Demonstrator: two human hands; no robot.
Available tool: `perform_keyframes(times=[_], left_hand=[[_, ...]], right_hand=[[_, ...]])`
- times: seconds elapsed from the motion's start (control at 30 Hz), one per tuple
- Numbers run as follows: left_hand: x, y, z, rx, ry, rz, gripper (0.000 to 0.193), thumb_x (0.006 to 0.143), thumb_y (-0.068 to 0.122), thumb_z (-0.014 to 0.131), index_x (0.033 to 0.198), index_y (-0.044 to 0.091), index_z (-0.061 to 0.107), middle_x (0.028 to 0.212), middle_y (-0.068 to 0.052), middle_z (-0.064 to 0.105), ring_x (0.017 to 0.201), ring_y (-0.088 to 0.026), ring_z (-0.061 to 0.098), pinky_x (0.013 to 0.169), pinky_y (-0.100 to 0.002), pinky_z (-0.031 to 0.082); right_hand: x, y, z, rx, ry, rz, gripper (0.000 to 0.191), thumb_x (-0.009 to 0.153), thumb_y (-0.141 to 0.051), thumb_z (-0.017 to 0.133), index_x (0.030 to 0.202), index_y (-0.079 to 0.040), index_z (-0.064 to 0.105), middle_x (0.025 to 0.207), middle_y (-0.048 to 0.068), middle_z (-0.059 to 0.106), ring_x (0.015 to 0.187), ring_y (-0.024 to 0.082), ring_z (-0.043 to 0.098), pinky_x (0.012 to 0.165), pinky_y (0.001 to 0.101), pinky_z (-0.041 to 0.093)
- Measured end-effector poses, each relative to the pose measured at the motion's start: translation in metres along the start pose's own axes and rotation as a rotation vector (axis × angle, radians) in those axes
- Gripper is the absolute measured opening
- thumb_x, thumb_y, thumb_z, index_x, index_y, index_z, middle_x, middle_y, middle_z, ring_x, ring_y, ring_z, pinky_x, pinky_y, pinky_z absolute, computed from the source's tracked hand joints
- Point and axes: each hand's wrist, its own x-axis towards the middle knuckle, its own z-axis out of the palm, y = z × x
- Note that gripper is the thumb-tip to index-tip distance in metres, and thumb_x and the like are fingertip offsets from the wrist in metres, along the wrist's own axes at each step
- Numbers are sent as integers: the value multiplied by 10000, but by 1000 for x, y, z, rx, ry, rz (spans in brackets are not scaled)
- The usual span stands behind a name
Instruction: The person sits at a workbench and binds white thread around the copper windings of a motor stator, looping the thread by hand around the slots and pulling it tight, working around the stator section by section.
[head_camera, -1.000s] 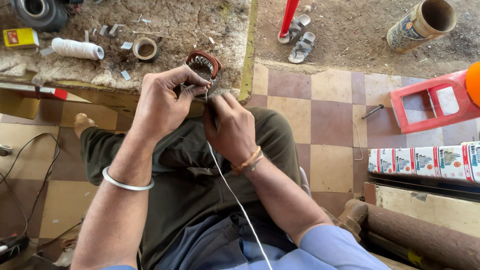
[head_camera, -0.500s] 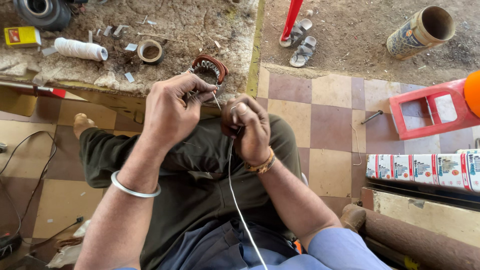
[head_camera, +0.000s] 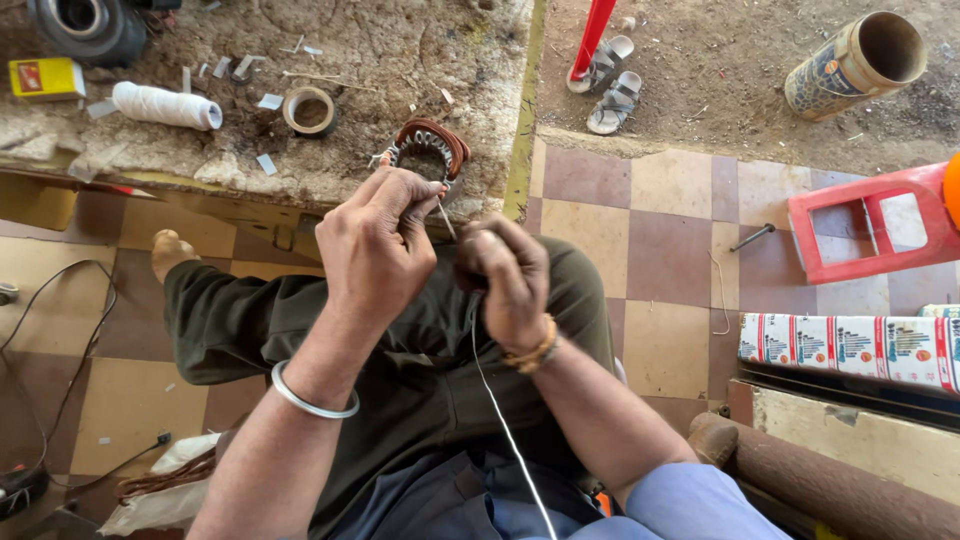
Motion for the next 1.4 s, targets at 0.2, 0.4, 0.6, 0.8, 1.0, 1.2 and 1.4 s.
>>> perform_keyframes(times=[0.2,0.4,0.6,0.8,1.0,1.2,1.4], left_hand=[[1,0,-4,16,-38,-22,87,903,19,741,945,94,732,905,-61,742,771,-279,730,631,-362,548],[5,8,-10,39,-44,18,77,907,25,738,947,89,721,914,-55,731,802,-282,728,662,-363,553],[9,10,-17,11,-187,-15,100,883,77,765,952,50,698,919,-71,734,742,-257,723,622,-361,542],[6,7,-11,12,-118,-6,101,903,97,781,974,74,714,932,-57,753,792,-232,748,662,-343,565],[2,4,-7,1,-79,4,98,896,86,785,961,57,717,925,-83,756,792,-261,738,654,-360,555],[1,1,-10,-80,-130,-38,46,893,66,761,918,55,723,892,-84,762,792,-253,755,659,-356,553],[4,0,-12,-119,-111,-42,39,904,52,759,937,44,740,919,-110,767,844,-283,755,700,-366,558]], right_hand=[[67,-22,-25,152,7,-5,289,1066,-184,471,788,-106,457,631,-3,425,487,92,366,397,279,312],[96,-12,-20,317,222,246,302,1034,-163,503,747,-123,417,598,-26,349,473,81,314,387,267,200],[96,-18,-16,288,151,259,271,1033,-151,495,772,-110,433,633,-23,357,498,84,332,403,272,212],[93,-11,-23,337,143,220,278,1041,-162,479,771,-119,432,622,-37,349,484,73,324,378,260,224],[56,-21,-12,220,100,-126,269,1088,-145,451,829,-75,473,662,-10,404,537,88,347,464,269,315],[-12,-22,-6,-409,-282,-503,163,1016,21,489,856,-7,480,764,73,478,681,171,459,597,294,386],[-21,-16,7,-155,-237,-288,134,1002,-19,461,880,7,510,760,41,498,664,88,425,616,267,359]])
